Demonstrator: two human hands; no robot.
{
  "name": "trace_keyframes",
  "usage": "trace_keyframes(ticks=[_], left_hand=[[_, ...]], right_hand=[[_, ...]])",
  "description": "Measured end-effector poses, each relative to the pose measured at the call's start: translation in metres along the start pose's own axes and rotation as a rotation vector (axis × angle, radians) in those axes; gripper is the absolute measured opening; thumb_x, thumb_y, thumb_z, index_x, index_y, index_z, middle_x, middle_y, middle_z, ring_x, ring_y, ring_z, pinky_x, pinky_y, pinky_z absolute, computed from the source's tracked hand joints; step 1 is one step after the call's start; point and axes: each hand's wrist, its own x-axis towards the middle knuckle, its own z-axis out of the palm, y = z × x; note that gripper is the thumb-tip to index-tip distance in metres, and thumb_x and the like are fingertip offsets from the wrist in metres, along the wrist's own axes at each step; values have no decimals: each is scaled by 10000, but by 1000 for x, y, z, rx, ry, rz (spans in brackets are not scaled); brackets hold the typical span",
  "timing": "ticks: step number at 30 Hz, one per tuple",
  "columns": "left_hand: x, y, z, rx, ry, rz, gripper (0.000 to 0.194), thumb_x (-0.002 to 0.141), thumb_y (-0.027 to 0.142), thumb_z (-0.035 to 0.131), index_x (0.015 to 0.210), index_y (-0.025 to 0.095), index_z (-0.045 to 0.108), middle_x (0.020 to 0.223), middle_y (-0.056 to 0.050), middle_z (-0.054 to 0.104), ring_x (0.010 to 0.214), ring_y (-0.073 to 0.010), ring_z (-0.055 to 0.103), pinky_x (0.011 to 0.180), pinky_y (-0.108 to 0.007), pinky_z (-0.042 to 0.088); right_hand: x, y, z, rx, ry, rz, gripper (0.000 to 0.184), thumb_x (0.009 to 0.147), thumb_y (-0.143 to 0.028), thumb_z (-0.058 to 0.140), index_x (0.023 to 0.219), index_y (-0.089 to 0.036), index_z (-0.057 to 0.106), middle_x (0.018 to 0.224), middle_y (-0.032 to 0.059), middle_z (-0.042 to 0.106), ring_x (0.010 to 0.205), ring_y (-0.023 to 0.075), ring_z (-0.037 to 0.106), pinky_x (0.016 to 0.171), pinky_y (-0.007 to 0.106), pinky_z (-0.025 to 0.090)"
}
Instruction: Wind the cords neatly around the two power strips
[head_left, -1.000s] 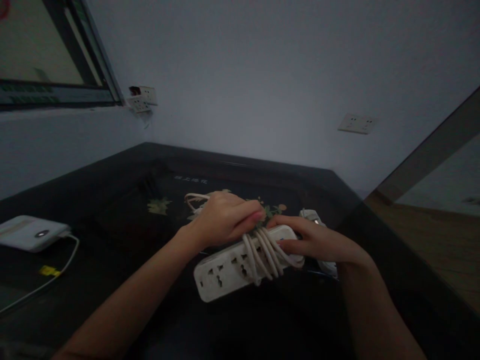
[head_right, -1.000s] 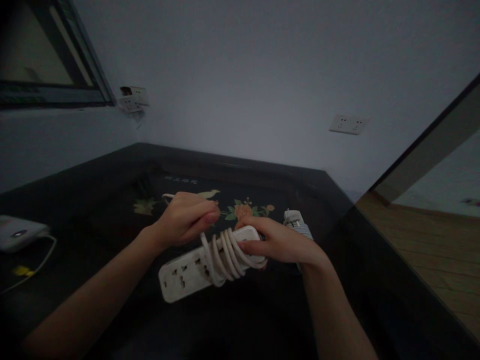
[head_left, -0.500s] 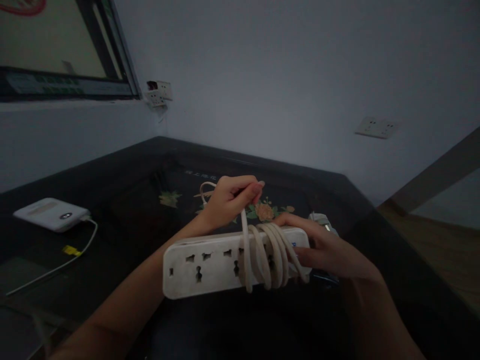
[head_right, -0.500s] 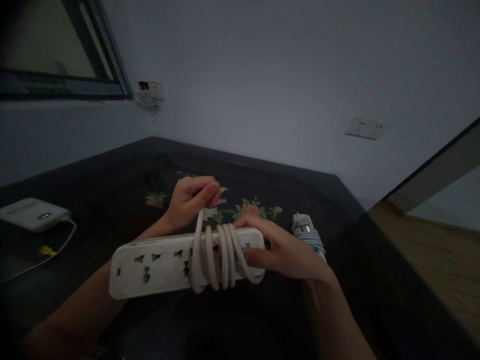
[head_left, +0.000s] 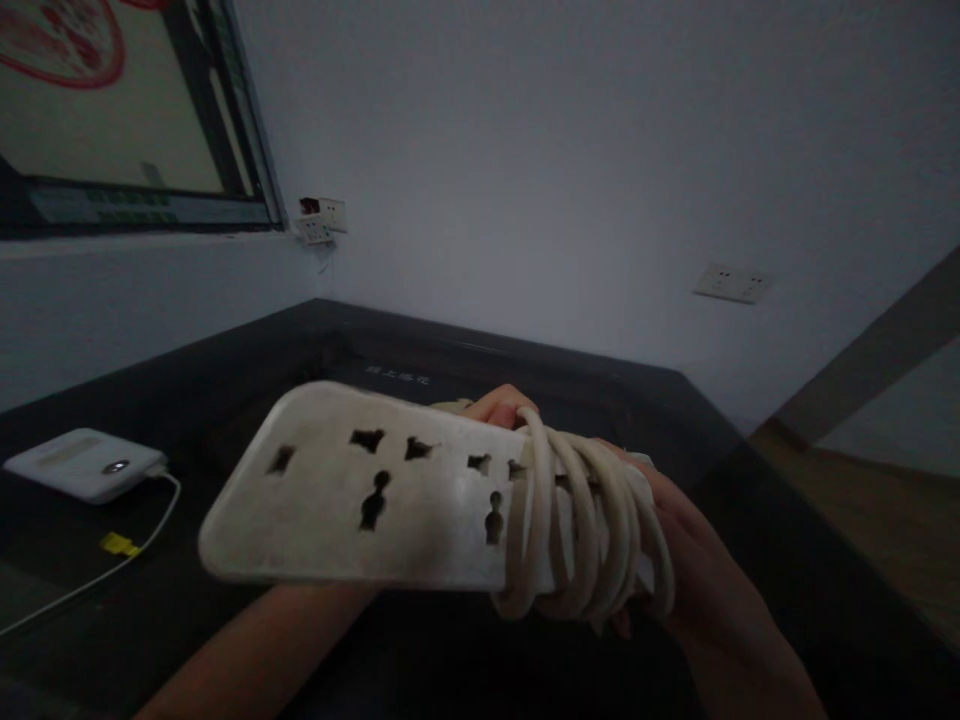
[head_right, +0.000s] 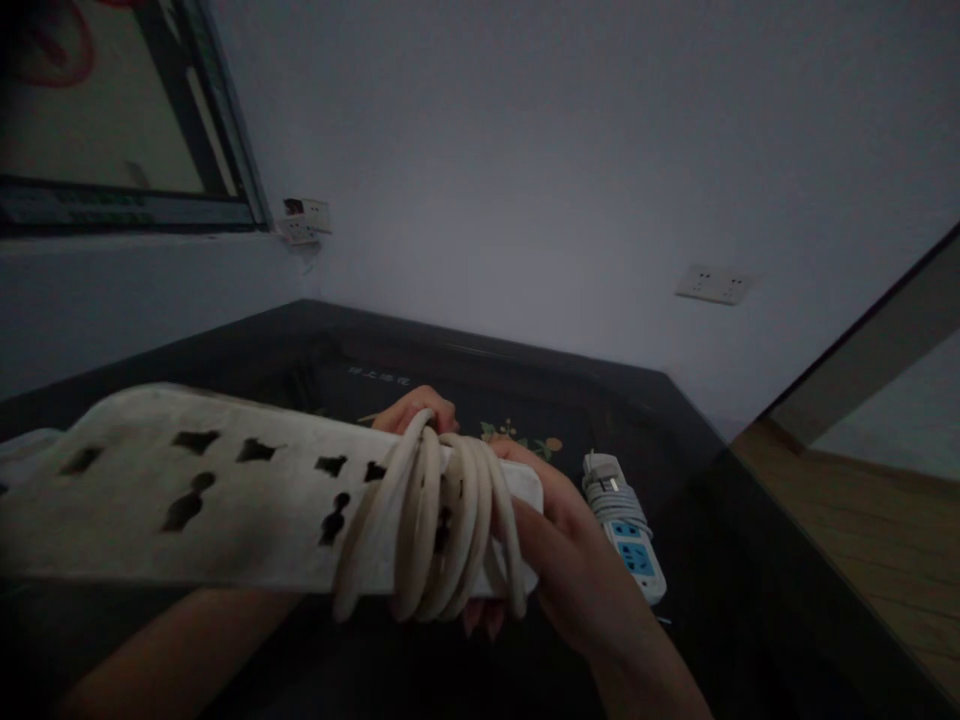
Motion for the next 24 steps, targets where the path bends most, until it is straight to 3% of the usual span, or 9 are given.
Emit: trace_keyframes(ticks=[2, 4, 7, 11, 14, 16, 17, 21, 24], left_hand=[[2, -2, 2, -48, 16, 78, 183, 859, 360, 513, 932, 213, 594, 808, -15, 609, 703, -147, 550, 619, -255, 467], [7, -5, 2, -86, 36, 146, 233, 863, 285, 523, 1065, 223, 621, 956, -37, 662, 835, -178, 601, 740, -279, 504], [13, -5, -5, -150, -25, 146, 277, 884, 290, 523, 1128, 225, 635, 1091, -67, 671, 983, -220, 612, 877, -334, 497], [9, 3, -22, -354, -374, 49, 440, 865, 364, 573, 1292, 270, 520, 1208, -85, 627, 1056, -254, 614, 934, -414, 476], [5, 8, -29, -313, -532, 74, 833, 650, 318, 810, 1374, 308, 396, 1257, -85, 585, 1183, -296, 540, 997, -455, 426], [4, 8, -28, -264, -494, 149, 1025, 473, 258, 906, 1363, 284, 398, 1275, -98, 559, 1262, -328, 457, 1041, -459, 381], [4, 7, -26, -266, -461, 173, 1022, 451, 279, 916, 1343, 267, 417, 1275, -106, 552, 1266, -335, 446, 1045, -460, 375], [5, 6, -17, -328, -358, 195, 826, 563, 489, 840, 1263, 234, 484, 1207, -111, 566, 1123, -301, 545, 1013, -459, 404], [4, 10, -13, -309, -320, 193, 844, 596, 517, 815, 1315, 241, 468, 1183, -107, 574, 1089, -286, 561, 995, -426, 425]], right_hand=[[2, 1, -1, 13, 64, -30, 268, 855, -462, 586, 956, -215, 616, 565, -33, 591, 368, 76, 516, 336, 149, 438], [4, 1, -2, 8, 112, -34, 236, 863, -439, 578, 893, -208, 613, 525, -27, 599, 364, 88, 540, 332, 149, 442], [7, 1, -2, 27, 175, -77, 273, 819, -471, 624, 846, -199, 611, 508, -28, 596, 357, 90, 549, 323, 143, 434], [8, 2, -2, 62, 194, -113, 297, 800, -486, 639, 885, -203, 614, 526, -26, 609, 363, 92, 561, 320, 139, 432], [9, 2, -2, 45, 194, -105, 304, 797, -494, 640, 879, -202, 614, 548, -26, 608, 380, 96, 574, 325, 143, 445], [9, 1, -1, 29, 202, -105, 308, 790, -493, 647, 873, -198, 617, 554, -26, 602, 390, 94, 577, 335, 141, 453], [9, 1, 0, 24, 215, -109, 306, 788, -488, 649, 873, -196, 617, 553, -26, 598, 389, 90, 572, 336, 139, 452], [11, 1, 4, 17, 244, -118, 290, 792, -469, 645, 868, -191, 613, 559, -27, 593, 375, 84, 555, 328, 143, 452], [12, 2, 3, 30, 245, -120, 302, 792, -480, 642, 865, -188, 616, 560, -26, 593, 386, 91, 569, 329, 142, 451]])
